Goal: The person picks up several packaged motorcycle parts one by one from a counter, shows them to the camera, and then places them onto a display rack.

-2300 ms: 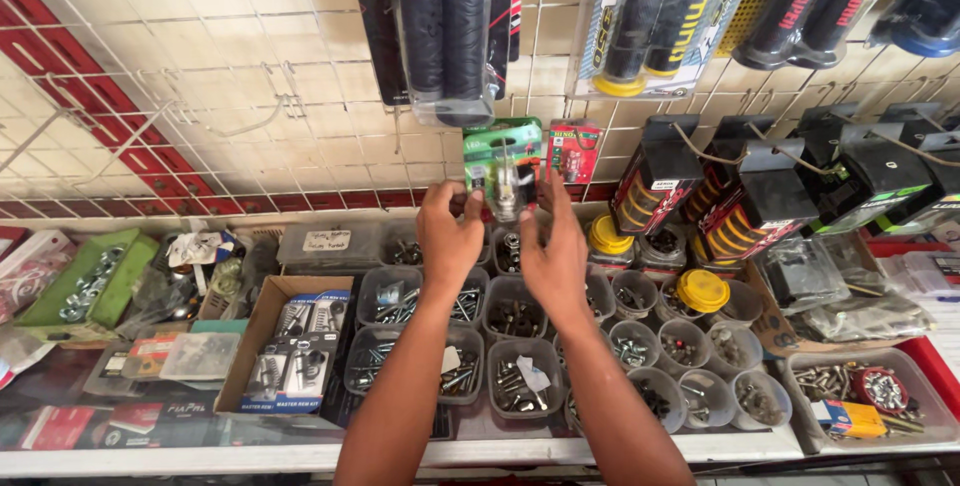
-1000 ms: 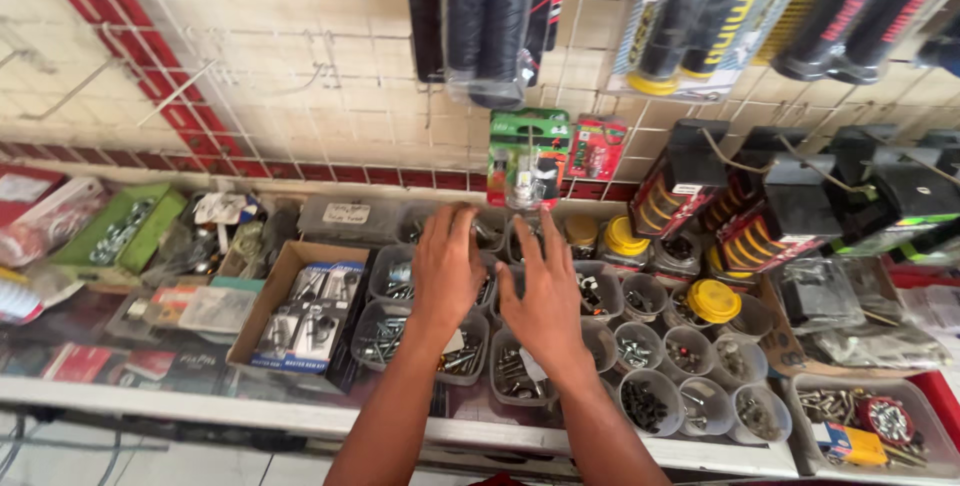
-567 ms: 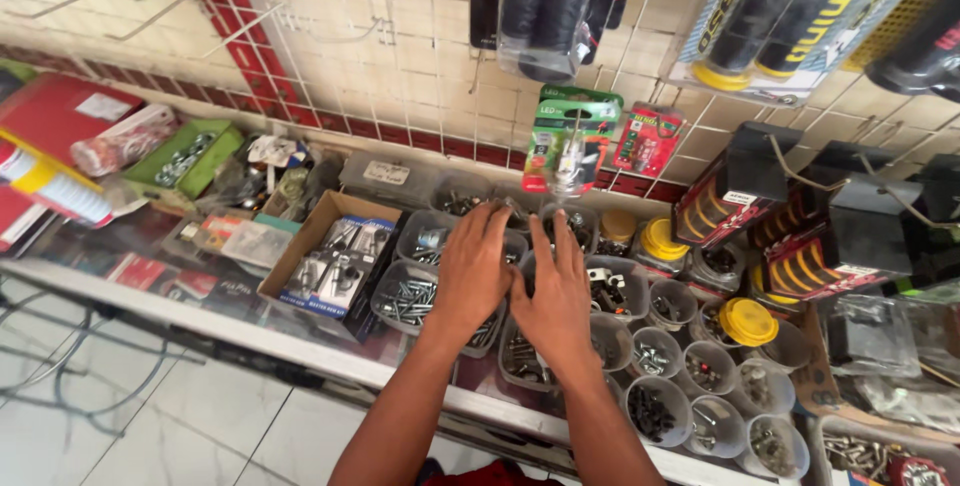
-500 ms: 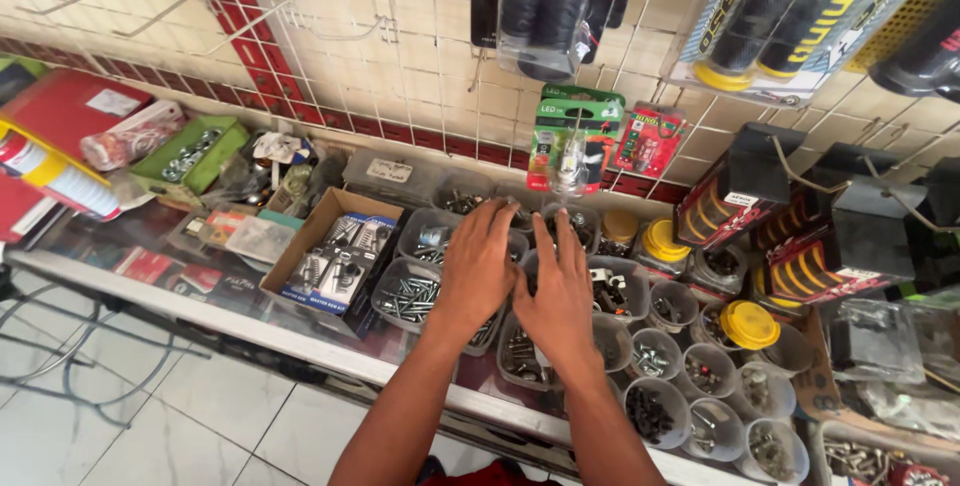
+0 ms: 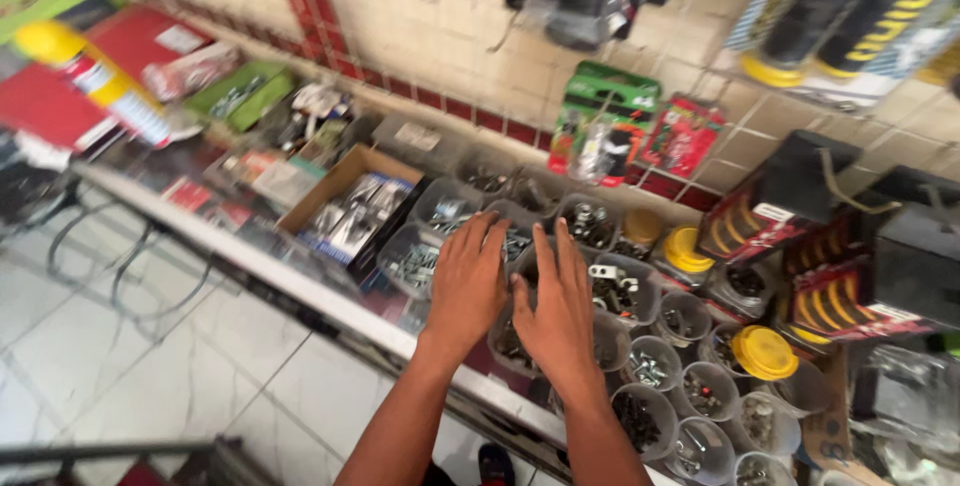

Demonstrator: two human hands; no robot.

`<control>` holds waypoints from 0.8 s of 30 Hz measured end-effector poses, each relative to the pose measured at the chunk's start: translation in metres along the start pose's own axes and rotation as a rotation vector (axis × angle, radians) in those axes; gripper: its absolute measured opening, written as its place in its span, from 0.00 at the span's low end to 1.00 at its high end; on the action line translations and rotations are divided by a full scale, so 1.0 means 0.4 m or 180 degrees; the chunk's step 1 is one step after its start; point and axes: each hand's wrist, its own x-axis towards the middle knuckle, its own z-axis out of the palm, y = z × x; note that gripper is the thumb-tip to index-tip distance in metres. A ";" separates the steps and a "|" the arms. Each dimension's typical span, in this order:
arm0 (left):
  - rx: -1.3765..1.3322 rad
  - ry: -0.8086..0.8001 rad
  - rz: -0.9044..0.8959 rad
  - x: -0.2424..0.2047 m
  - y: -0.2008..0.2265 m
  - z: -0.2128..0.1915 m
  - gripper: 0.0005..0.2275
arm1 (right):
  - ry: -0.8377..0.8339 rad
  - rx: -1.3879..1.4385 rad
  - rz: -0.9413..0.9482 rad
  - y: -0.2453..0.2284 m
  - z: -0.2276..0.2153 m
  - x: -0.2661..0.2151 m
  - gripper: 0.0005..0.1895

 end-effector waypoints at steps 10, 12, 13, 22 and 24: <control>0.0717 0.0213 -0.0728 -0.206 -0.035 -0.136 0.22 | -0.0559 0.0544 -0.0715 -0.117 0.066 -0.088 0.31; 0.0927 0.0310 -0.0953 -0.257 -0.039 -0.185 0.22 | -0.0849 0.0729 -0.0891 -0.161 0.081 -0.127 0.30; 0.0928 0.0356 -0.1047 -0.290 -0.042 -0.214 0.21 | -0.0950 0.0752 -0.1034 -0.185 0.099 -0.141 0.30; 0.1952 0.1027 -0.2301 -0.700 0.006 -0.477 0.19 | -0.1984 0.1122 -0.1958 -0.463 0.251 -0.353 0.28; 0.2136 0.1232 -0.2546 -0.782 0.033 -0.529 0.18 | -0.2214 0.1252 -0.2155 -0.524 0.256 -0.420 0.28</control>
